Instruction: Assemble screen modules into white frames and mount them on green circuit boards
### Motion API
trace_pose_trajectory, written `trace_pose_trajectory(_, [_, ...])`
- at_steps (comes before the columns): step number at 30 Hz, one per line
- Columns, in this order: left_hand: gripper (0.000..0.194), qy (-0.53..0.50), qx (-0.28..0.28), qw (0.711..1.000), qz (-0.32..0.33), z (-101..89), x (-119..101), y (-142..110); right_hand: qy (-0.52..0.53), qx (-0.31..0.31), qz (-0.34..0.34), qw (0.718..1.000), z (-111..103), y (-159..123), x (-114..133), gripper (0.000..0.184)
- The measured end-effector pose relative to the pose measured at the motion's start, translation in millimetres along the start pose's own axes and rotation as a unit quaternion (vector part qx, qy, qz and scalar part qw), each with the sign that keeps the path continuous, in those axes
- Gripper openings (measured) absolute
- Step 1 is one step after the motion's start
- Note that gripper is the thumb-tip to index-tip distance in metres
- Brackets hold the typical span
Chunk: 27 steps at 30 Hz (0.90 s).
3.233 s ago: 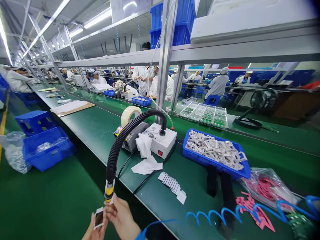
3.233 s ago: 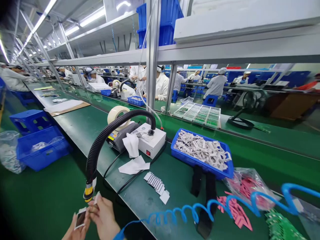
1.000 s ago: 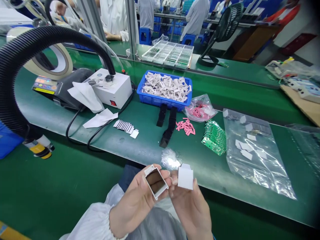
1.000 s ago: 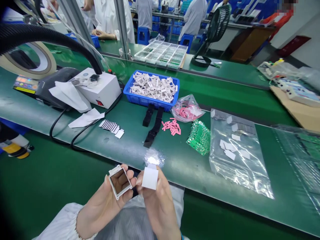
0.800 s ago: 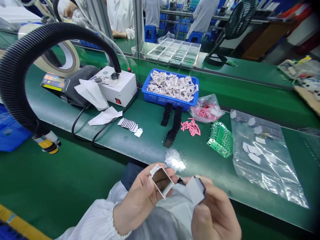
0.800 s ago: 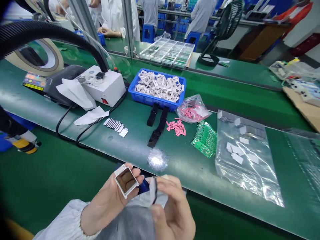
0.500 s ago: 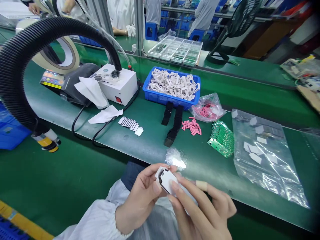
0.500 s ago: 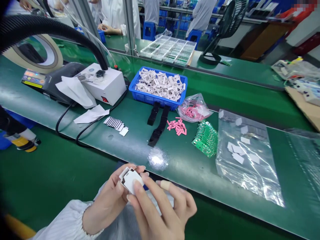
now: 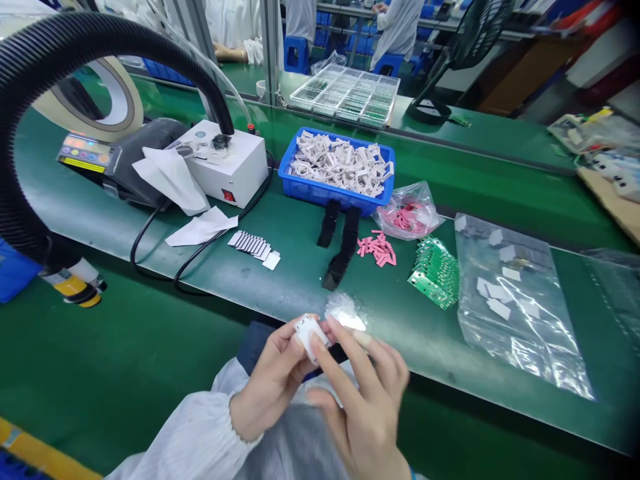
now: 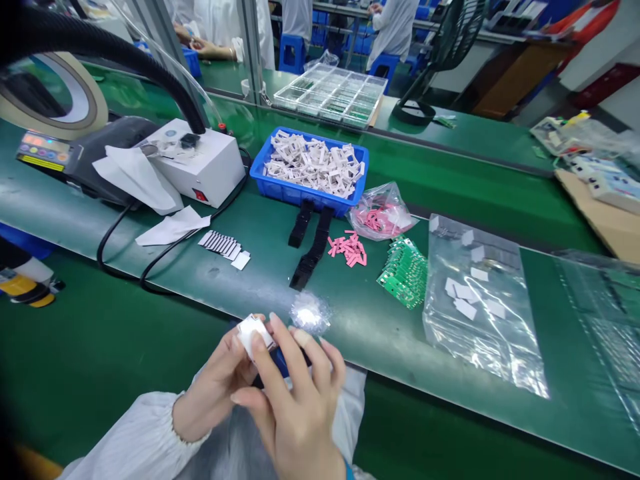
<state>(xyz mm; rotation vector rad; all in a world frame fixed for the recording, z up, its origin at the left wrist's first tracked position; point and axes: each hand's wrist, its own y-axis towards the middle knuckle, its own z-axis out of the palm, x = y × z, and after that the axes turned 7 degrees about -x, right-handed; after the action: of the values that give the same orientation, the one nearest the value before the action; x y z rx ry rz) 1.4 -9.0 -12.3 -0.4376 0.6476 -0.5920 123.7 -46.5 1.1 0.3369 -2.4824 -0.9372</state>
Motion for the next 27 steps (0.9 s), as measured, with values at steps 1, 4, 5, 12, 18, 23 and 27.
trace_pose_trajectory(1, [0.032,-0.001,-0.009,1.000,-0.003,-3.3,-1,2,0.040,0.021,0.009,0.999,3,1,-10,0.037])
trace_pose_trajectory(4, [0.034,-0.005,-0.019,1.000,-0.021,-10.6,-2,5,0.058,-0.025,0.096,0.993,14,11,-63,0.022])
trace_pose_trajectory(5, [0.034,-0.006,-0.020,0.999,-0.030,-11.8,-2,5,-0.010,-0.067,0.121,0.990,18,15,-85,0.020])
trace_pose_trajectory(12, [0.032,-0.029,-0.058,0.996,-0.056,-12.1,-3,0,-0.164,-0.015,0.103,0.981,38,35,-188,0.029])
trace_pose_trajectory(18, [0.031,-0.029,-0.069,0.996,-0.056,-10.5,-5,2,-0.172,-0.001,0.074,0.982,37,28,-184,0.021])
trace_pose_trajectory(23, [0.030,-0.036,-0.053,0.996,-0.057,-9.9,-5,0,-0.156,-0.079,0.082,0.981,37,32,-188,0.017])
trace_pose_trajectory(27, [0.030,-0.047,-0.044,0.996,-0.065,-8.3,-5,-3,-0.082,-0.130,0.072,0.985,26,36,-157,0.012])
